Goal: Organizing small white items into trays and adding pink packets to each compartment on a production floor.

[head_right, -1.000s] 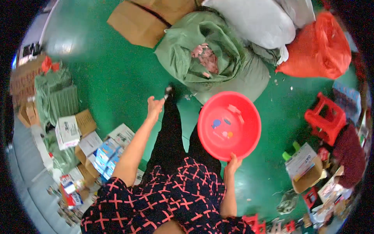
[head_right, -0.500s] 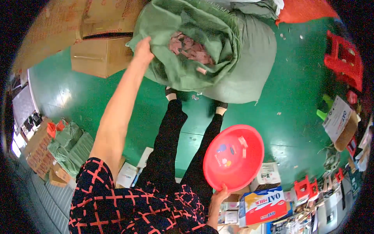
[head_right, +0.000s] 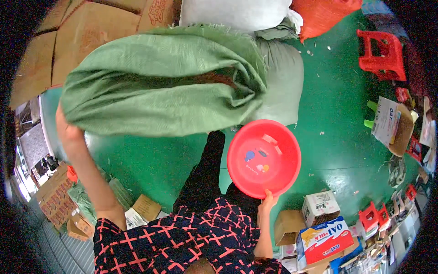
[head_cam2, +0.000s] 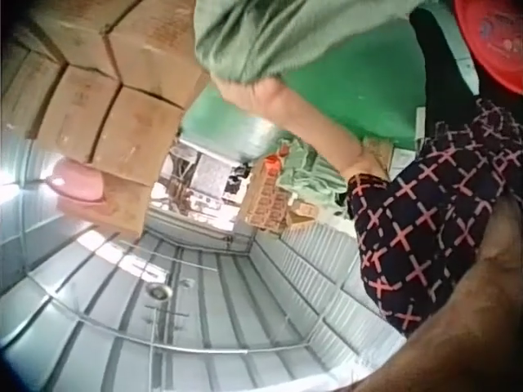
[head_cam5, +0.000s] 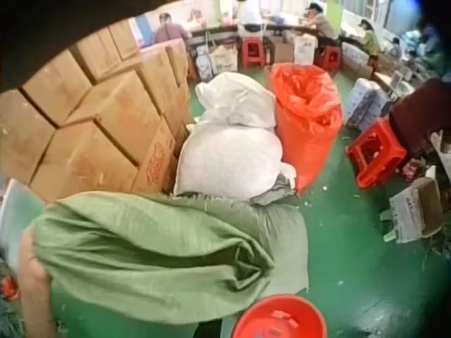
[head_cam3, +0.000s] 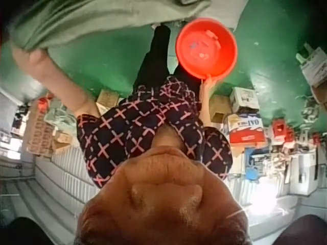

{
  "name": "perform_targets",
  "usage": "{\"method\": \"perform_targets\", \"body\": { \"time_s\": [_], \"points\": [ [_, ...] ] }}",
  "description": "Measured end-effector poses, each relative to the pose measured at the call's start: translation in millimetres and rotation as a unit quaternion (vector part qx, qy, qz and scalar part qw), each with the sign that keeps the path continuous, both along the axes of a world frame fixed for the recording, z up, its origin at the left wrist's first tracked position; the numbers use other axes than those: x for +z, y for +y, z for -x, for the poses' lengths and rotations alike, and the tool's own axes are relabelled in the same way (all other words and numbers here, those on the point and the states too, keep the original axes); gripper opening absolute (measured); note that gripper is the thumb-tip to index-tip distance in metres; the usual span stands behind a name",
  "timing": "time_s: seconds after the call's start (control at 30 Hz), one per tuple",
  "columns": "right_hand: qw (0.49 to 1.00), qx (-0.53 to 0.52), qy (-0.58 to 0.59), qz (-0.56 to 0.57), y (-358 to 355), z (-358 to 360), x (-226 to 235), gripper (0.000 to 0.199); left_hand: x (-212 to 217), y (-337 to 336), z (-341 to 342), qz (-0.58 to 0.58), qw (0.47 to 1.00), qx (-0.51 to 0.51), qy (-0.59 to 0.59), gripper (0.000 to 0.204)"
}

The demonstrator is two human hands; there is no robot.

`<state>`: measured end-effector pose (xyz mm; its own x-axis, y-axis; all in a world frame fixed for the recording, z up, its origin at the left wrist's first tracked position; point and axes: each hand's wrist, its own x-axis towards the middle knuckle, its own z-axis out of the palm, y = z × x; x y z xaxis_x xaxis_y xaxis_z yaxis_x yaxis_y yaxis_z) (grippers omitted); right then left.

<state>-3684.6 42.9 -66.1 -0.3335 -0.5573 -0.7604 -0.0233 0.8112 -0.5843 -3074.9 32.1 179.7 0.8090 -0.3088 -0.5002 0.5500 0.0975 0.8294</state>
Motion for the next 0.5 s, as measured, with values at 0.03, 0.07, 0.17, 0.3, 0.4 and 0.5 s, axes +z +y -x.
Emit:
{"method": "perform_targets", "body": {
  "time_s": [0.03,0.07,0.17,0.3,0.4,0.5],
  "points": [
    [1.0,-0.006,0.012,0.022,-4.1,-8.6,1.9,0.06,7.6,25.3,-10.6,0.101,0.992,-0.054,0.052,0.026],
    [1.0,-0.009,0.013,0.022,-7.6,-13.0,3.9,0.06,18.4,29.7,-2.4,0.101,0.992,-0.057,0.053,0.026],
    [0.996,0.079,0.036,0.036,-14.9,-10.5,6.1,0.058,68.2,30.0,33.2,-0.214,0.883,-0.19,-0.371,0.033],
    [0.994,0.054,0.062,0.077,-24.1,-23.3,20.1,0.048,79.7,15.4,86.4,-0.426,0.786,0.024,-0.448,0.045],
    [0.994,0.069,0.062,0.064,-20.0,-23.4,23.6,0.046,79.6,59.5,77.1,-0.42,0.754,-0.027,-0.505,0.046],
    [0.993,0.063,0.067,0.076,-17.7,-30.7,19.3,0.047,88.3,74.6,77.3,-0.474,0.708,-0.004,-0.524,0.049]
  ]
}}
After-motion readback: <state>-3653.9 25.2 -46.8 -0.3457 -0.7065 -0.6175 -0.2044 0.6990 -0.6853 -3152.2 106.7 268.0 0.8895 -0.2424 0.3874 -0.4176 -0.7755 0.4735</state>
